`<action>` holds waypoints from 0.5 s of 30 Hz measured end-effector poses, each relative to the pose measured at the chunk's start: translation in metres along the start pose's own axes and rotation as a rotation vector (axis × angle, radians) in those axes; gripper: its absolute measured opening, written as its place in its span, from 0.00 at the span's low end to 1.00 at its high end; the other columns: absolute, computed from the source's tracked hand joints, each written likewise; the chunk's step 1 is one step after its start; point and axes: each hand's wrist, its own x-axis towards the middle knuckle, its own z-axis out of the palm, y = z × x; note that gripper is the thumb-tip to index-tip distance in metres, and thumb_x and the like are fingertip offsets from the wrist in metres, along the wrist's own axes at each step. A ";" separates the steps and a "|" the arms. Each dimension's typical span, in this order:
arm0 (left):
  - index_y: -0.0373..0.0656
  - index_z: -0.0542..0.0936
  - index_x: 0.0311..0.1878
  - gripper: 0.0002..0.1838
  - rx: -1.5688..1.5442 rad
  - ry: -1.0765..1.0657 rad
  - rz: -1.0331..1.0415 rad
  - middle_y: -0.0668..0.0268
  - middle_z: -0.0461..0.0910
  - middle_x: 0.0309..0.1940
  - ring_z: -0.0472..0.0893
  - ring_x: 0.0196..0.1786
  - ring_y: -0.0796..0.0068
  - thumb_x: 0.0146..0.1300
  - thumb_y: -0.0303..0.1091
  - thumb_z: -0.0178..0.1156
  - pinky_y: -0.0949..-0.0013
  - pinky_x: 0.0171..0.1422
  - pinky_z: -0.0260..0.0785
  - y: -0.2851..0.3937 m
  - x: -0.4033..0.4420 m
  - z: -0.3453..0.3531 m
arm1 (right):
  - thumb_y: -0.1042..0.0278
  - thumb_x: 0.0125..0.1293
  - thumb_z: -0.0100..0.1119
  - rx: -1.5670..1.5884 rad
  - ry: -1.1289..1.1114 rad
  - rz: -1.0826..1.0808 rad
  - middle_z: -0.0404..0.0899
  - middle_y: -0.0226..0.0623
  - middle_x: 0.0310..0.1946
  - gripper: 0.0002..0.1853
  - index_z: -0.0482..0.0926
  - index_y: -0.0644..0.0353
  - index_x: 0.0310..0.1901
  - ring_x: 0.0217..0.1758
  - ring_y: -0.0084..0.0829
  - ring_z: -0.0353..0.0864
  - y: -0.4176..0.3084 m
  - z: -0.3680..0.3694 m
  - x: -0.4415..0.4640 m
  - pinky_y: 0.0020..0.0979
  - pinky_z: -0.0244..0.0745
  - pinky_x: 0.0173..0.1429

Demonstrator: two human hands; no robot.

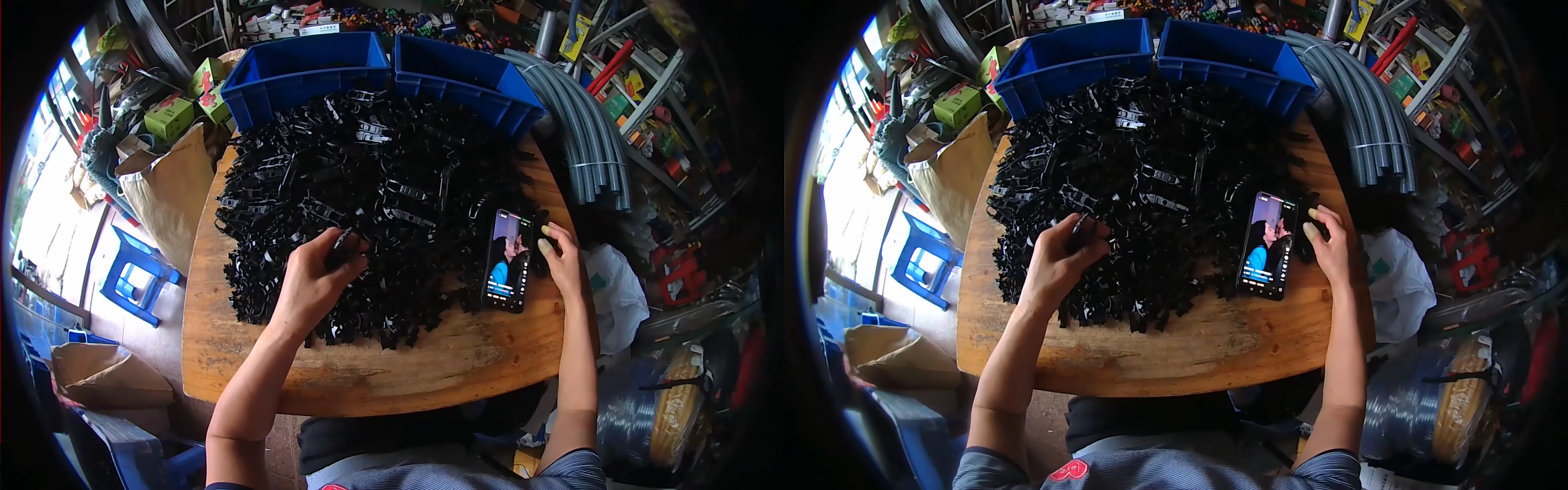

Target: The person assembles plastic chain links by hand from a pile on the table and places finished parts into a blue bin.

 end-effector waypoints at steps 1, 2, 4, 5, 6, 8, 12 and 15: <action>0.35 0.78 0.41 0.09 -0.015 -0.005 -0.032 0.72 0.79 0.34 0.76 0.40 0.86 0.58 0.25 0.64 0.78 0.46 0.68 0.000 0.000 0.000 | 0.66 0.63 0.61 0.011 -0.005 -0.018 0.75 0.43 0.54 0.15 0.78 0.66 0.48 0.62 0.36 0.71 0.001 0.002 0.001 0.32 0.64 0.64; 0.35 0.78 0.41 0.09 0.005 -0.012 -0.051 0.72 0.79 0.34 0.76 0.40 0.86 0.57 0.25 0.64 0.78 0.47 0.68 0.002 0.000 0.000 | 0.65 0.64 0.60 0.022 -0.011 -0.036 0.74 0.43 0.55 0.15 0.77 0.65 0.49 0.62 0.36 0.71 0.003 0.004 0.002 0.32 0.64 0.64; 0.34 0.78 0.41 0.09 0.040 -0.030 -0.089 0.72 0.79 0.34 0.75 0.40 0.86 0.57 0.24 0.64 0.78 0.48 0.69 0.007 0.000 -0.001 | 0.66 0.63 0.59 0.016 -0.041 -0.052 0.74 0.43 0.54 0.15 0.77 0.66 0.48 0.61 0.37 0.71 0.002 0.007 0.006 0.33 0.63 0.64; 0.34 0.78 0.41 0.10 0.045 -0.024 -0.056 0.69 0.80 0.34 0.75 0.39 0.86 0.57 0.26 0.64 0.77 0.46 0.69 0.004 0.001 -0.001 | 0.66 0.63 0.59 0.009 -0.055 -0.060 0.74 0.43 0.53 0.15 0.77 0.66 0.48 0.60 0.37 0.71 0.002 0.007 0.007 0.33 0.63 0.64; 0.33 0.78 0.40 0.10 0.049 -0.017 -0.025 0.66 0.81 0.33 0.75 0.38 0.86 0.57 0.28 0.63 0.75 0.44 0.69 0.000 0.001 -0.001 | 0.65 0.62 0.60 0.009 -0.054 -0.066 0.74 0.44 0.53 0.16 0.77 0.66 0.47 0.60 0.38 0.72 0.005 0.007 0.008 0.34 0.63 0.64; 0.32 0.78 0.40 0.11 0.058 -0.009 0.008 0.63 0.82 0.32 0.75 0.36 0.86 0.57 0.30 0.63 0.74 0.41 0.69 -0.003 0.001 -0.001 | 0.62 0.61 0.61 0.010 -0.054 -0.078 0.74 0.45 0.51 0.17 0.77 0.67 0.47 0.59 0.40 0.72 0.010 0.007 0.008 0.34 0.64 0.63; 0.32 0.78 0.39 0.11 0.071 -0.005 0.017 0.63 0.82 0.31 0.75 0.35 0.86 0.57 0.30 0.63 0.74 0.40 0.69 -0.002 0.001 -0.002 | 0.64 0.60 0.61 -0.093 -0.005 -0.049 0.76 0.42 0.45 0.15 0.78 0.64 0.44 0.52 0.39 0.75 0.004 0.002 0.003 0.34 0.68 0.58; 0.34 0.76 0.40 0.09 0.069 -0.030 -0.044 0.66 0.82 0.36 0.75 0.39 0.86 0.57 0.25 0.63 0.76 0.45 0.69 0.003 0.000 -0.004 | 0.65 0.60 0.61 -0.216 0.046 -0.004 0.78 0.38 0.41 0.12 0.80 0.61 0.42 0.48 0.39 0.77 0.006 -0.007 -0.001 0.35 0.71 0.54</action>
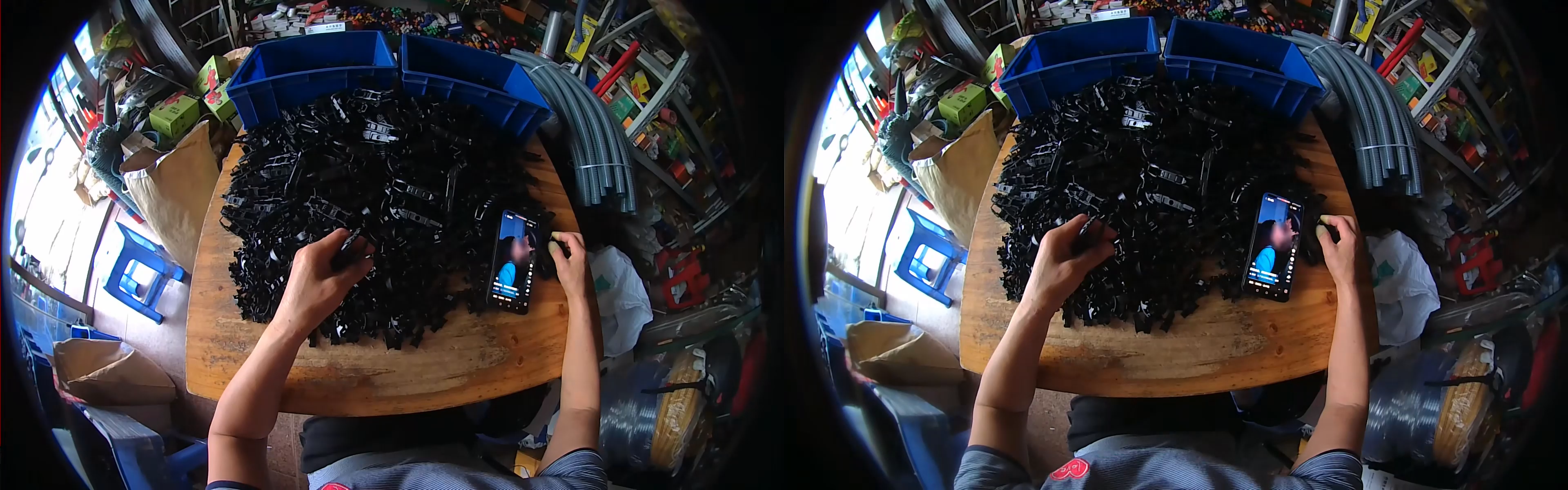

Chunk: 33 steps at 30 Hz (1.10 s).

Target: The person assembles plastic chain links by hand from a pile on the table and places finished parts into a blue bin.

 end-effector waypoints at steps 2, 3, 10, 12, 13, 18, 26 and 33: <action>0.34 0.76 0.40 0.09 -0.022 -0.017 -0.025 0.68 0.82 0.38 0.76 0.42 0.86 0.57 0.23 0.64 0.78 0.48 0.69 0.001 0.000 0.001 | 0.64 0.59 0.61 0.029 0.070 0.024 0.79 0.38 0.42 0.12 0.80 0.60 0.42 0.49 0.38 0.77 0.009 0.005 0.000 0.34 0.71 0.54; 0.34 0.75 0.40 0.09 -0.039 -0.020 -0.020 0.67 0.81 0.38 0.76 0.42 0.86 0.56 0.23 0.64 0.78 0.48 0.70 0.000 0.000 0.001 | 0.64 0.59 0.62 0.043 0.105 0.036 0.79 0.38 0.43 0.12 0.80 0.60 0.41 0.50 0.38 0.77 0.006 0.004 0.002 0.34 0.71 0.54; 0.33 0.75 0.40 0.10 -0.015 -0.054 0.006 0.66 0.81 0.39 0.77 0.43 0.85 0.56 0.22 0.64 0.77 0.49 0.71 -0.004 0.000 0.003 | 0.64 0.58 0.63 -0.038 0.016 0.009 0.78 0.40 0.47 0.12 0.80 0.61 0.42 0.55 0.40 0.75 -0.006 0.009 0.010 0.34 0.69 0.58; 0.33 0.75 0.40 0.10 -0.037 -0.053 0.005 0.66 0.81 0.39 0.77 0.43 0.85 0.56 0.22 0.63 0.77 0.48 0.71 -0.003 0.001 0.004 | 0.68 0.57 0.62 0.030 0.022 -0.054 0.78 0.40 0.46 0.11 0.79 0.61 0.41 0.54 0.38 0.75 -0.007 0.012 0.011 0.33 0.69 0.57; 0.33 0.75 0.40 0.10 -0.046 -0.054 0.004 0.66 0.81 0.39 0.77 0.42 0.85 0.56 0.22 0.63 0.77 0.48 0.71 -0.003 0.000 0.004 | 0.70 0.57 0.62 0.064 0.025 -0.084 0.78 0.39 0.45 0.11 0.79 0.61 0.41 0.53 0.37 0.75 -0.007 0.013 0.011 0.33 0.69 0.56; 0.32 0.75 0.41 0.10 -0.032 -0.065 -0.005 0.66 0.81 0.39 0.77 0.41 0.84 0.56 0.22 0.63 0.77 0.48 0.71 -0.003 0.000 0.004 | 0.75 0.56 0.61 0.087 -0.019 -0.031 0.77 0.39 0.42 0.09 0.78 0.63 0.40 0.49 0.37 0.76 -0.006 0.010 0.008 0.32 0.69 0.53; 0.32 0.75 0.40 0.10 -0.021 -0.046 0.002 0.67 0.81 0.38 0.77 0.40 0.84 0.55 0.22 0.63 0.77 0.47 0.71 -0.003 0.001 0.001 | 0.73 0.58 0.63 0.111 0.015 0.018 0.76 0.40 0.43 0.09 0.78 0.63 0.41 0.49 0.37 0.76 -0.016 -0.017 -0.046 0.32 0.69 0.53; 0.32 0.75 0.39 0.10 -0.024 -0.071 0.016 0.65 0.81 0.37 0.77 0.40 0.84 0.55 0.23 0.63 0.76 0.47 0.71 -0.001 0.001 0.002 | 0.74 0.59 0.61 0.083 0.031 0.113 0.75 0.44 0.47 0.10 0.78 0.65 0.42 0.51 0.41 0.75 -0.123 -0.020 -0.131 0.35 0.68 0.57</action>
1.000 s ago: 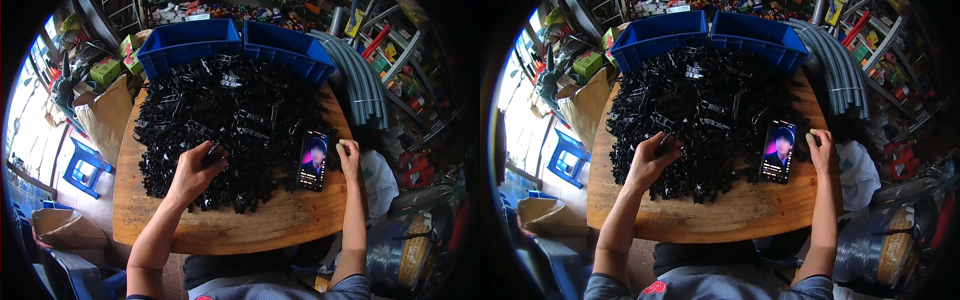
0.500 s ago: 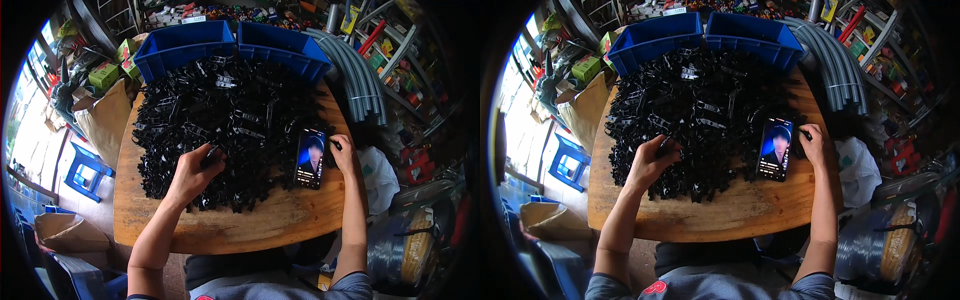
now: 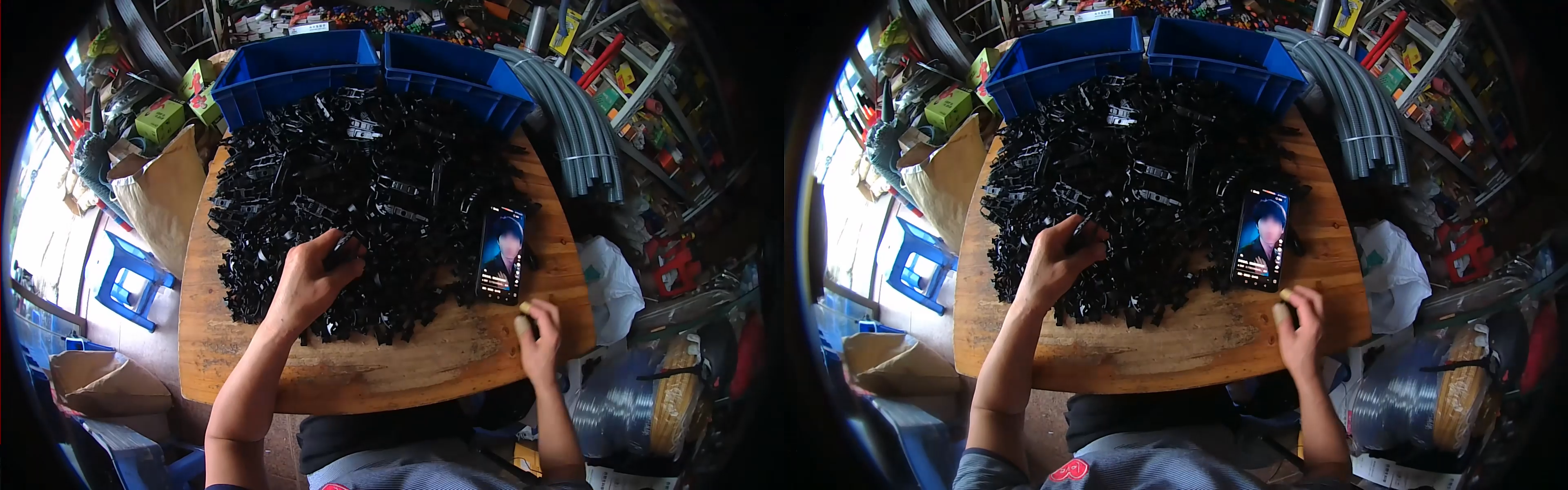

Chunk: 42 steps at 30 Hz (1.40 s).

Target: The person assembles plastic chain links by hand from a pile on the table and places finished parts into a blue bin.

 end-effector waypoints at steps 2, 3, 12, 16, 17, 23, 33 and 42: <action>0.32 0.75 0.39 0.10 0.004 -0.002 -0.004 0.65 0.81 0.37 0.77 0.40 0.84 0.55 0.24 0.63 0.76 0.47 0.71 0.000 0.000 0.000 | 0.73 0.57 0.63 0.068 -0.079 -0.030 0.75 0.44 0.46 0.11 0.79 0.65 0.42 0.51 0.43 0.74 -0.032 0.008 -0.012 0.37 0.68 0.57; 0.32 0.75 0.39 0.10 0.015 -0.004 -0.002 0.66 0.81 0.36 0.77 0.39 0.84 0.55 0.24 0.63 0.76 0.47 0.71 0.000 -0.001 0.000 | 0.73 0.56 0.64 0.055 -0.128 -0.110 0.76 0.44 0.46 0.12 0.79 0.64 0.42 0.51 0.43 0.74 -0.044 0.013 -0.014 0.37 0.69 0.56; 0.32 0.77 0.38 0.10 0.116 0.003 0.078 0.66 0.82 0.33 0.75 0.36 0.87 0.55 0.26 0.64 0.75 0.42 0.70 0.008 -0.005 0.000 | 0.73 0.54 0.65 0.130 -0.213 -0.732 0.74 0.39 0.47 0.12 0.80 0.63 0.41 0.49 0.38 0.74 -0.091 0.096 0.055 0.36 0.70 0.53; 0.32 0.77 0.40 0.11 0.160 0.021 0.120 0.63 0.83 0.32 0.77 0.36 0.86 0.55 0.27 0.64 0.74 0.41 0.71 0.007 -0.005 0.000 | 0.73 0.54 0.66 0.076 -0.045 -0.900 0.75 0.33 0.44 0.10 0.80 0.58 0.39 0.44 0.33 0.75 -0.099 0.113 0.092 0.33 0.69 0.48; 0.32 0.78 0.40 0.11 0.182 0.018 0.116 0.63 0.83 0.32 0.77 0.36 0.86 0.55 0.27 0.64 0.74 0.41 0.71 0.006 -0.005 0.000 | 0.73 0.54 0.66 0.080 -0.016 -0.878 0.76 0.33 0.43 0.10 0.80 0.58 0.39 0.43 0.33 0.75 -0.100 0.113 0.097 0.33 0.69 0.48; 0.39 0.81 0.40 0.09 0.276 -0.303 0.193 0.61 0.83 0.29 0.82 0.30 0.77 0.57 0.30 0.64 0.72 0.33 0.73 0.016 -0.015 0.006 | 0.77 0.57 0.61 -0.008 0.218 -0.426 0.79 0.36 0.38 0.08 0.81 0.60 0.40 0.42 0.37 0.76 -0.060 0.044 0.116 0.34 0.72 0.47; 0.39 0.74 0.46 0.15 0.626 -0.753 0.920 0.55 0.73 0.56 0.67 0.66 0.59 0.58 0.35 0.55 0.55 0.69 0.59 -0.017 -0.061 0.118 | 0.82 0.53 0.58 -0.066 -0.006 -0.007 0.80 0.42 0.35 0.13 0.77 0.64 0.42 0.39 0.37 0.77 0.050 0.011 0.078 0.34 0.72 0.46; 0.42 0.73 0.49 0.16 1.241 -0.256 1.010 0.55 0.69 0.63 0.56 0.73 0.56 0.59 0.35 0.51 0.48 0.75 0.49 -0.024 0.009 0.075 | 0.80 0.55 0.57 0.100 0.138 0.143 0.78 0.34 0.30 0.10 0.78 0.63 0.41 0.28 0.24 0.75 0.020 -0.022 0.059 0.26 0.70 0.34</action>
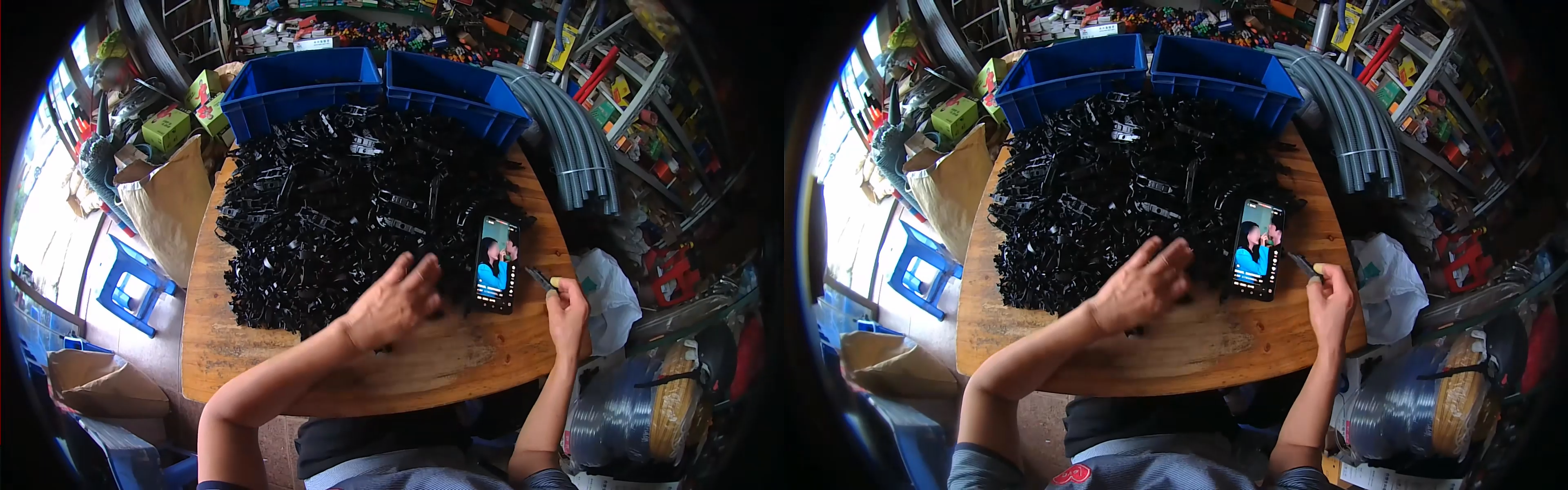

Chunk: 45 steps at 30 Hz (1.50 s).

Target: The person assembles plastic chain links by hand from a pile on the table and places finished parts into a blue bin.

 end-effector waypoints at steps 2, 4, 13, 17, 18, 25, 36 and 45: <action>0.42 0.74 0.49 0.15 -0.072 0.067 -0.152 0.55 0.70 0.62 0.61 0.71 0.57 0.57 0.31 0.54 0.50 0.73 0.52 -0.020 0.002 -0.005 | 0.80 0.55 0.58 0.091 -0.024 -0.025 0.77 0.33 0.30 0.10 0.78 0.64 0.41 0.30 0.22 0.75 -0.038 0.003 -0.009 0.23 0.69 0.35; 0.42 0.75 0.48 0.16 -0.131 0.179 -0.329 0.56 0.71 0.61 0.64 0.68 0.56 0.55 0.28 0.56 0.52 0.69 0.56 -0.034 0.000 -0.015 | 0.81 0.55 0.57 0.151 -0.124 -0.237 0.76 0.34 0.31 0.09 0.78 0.65 0.40 0.30 0.23 0.75 -0.060 0.019 -0.010 0.22 0.69 0.34; 0.39 0.78 0.38 0.07 -0.583 0.575 -0.726 0.59 0.81 0.28 0.82 0.29 0.63 0.55 0.22 0.64 0.70 0.33 0.72 -0.036 -0.028 -0.058 | 0.82 0.60 0.59 0.498 -0.584 -0.486 0.78 0.38 0.42 0.14 0.77 0.64 0.48 0.41 0.32 0.81 -0.140 0.121 0.015 0.28 0.78 0.45; 0.39 0.78 0.39 0.08 -0.558 0.553 -0.817 0.57 0.80 0.25 0.83 0.28 0.63 0.55 0.26 0.64 0.70 0.32 0.71 -0.046 -0.037 -0.047 | 0.82 0.59 0.57 0.200 -0.457 -0.593 0.79 0.38 0.40 0.12 0.79 0.65 0.45 0.43 0.32 0.80 -0.120 0.121 0.041 0.29 0.75 0.45; 0.39 0.78 0.39 0.09 -0.574 0.536 -0.821 0.57 0.80 0.25 0.83 0.29 0.62 0.55 0.26 0.64 0.69 0.32 0.72 -0.047 -0.037 -0.045 | 0.85 0.55 0.56 0.061 -0.402 -0.683 0.79 0.41 0.36 0.12 0.80 0.63 0.40 0.41 0.41 0.78 -0.107 0.121 0.048 0.36 0.74 0.46; 0.39 0.75 0.45 0.15 -0.681 0.348 -0.844 0.55 0.82 0.29 0.84 0.33 0.58 0.55 0.31 0.65 0.66 0.35 0.73 -0.036 -0.034 -0.040 | 0.76 0.53 0.64 -0.024 -0.604 -0.518 0.80 0.39 0.34 0.09 0.80 0.63 0.38 0.41 0.40 0.76 -0.100 0.109 0.035 0.35 0.72 0.46; 0.36 0.76 0.45 0.16 -0.794 0.288 -0.804 0.54 0.81 0.28 0.83 0.29 0.61 0.55 0.31 0.65 0.66 0.32 0.71 -0.030 -0.030 -0.039 | 0.74 0.54 0.65 -0.023 -0.298 -0.637 0.78 0.39 0.31 0.08 0.79 0.61 0.36 0.37 0.42 0.78 -0.097 0.158 0.035 0.36 0.73 0.41; 0.36 0.76 0.43 0.15 -0.755 0.265 -0.767 0.53 0.79 0.25 0.81 0.28 0.56 0.54 0.32 0.65 0.65 0.32 0.70 -0.030 -0.032 -0.032 | 0.75 0.54 0.62 -0.243 -0.362 -0.615 0.75 0.41 0.33 0.05 0.77 0.62 0.34 0.42 0.42 0.77 -0.101 0.166 0.034 0.40 0.74 0.45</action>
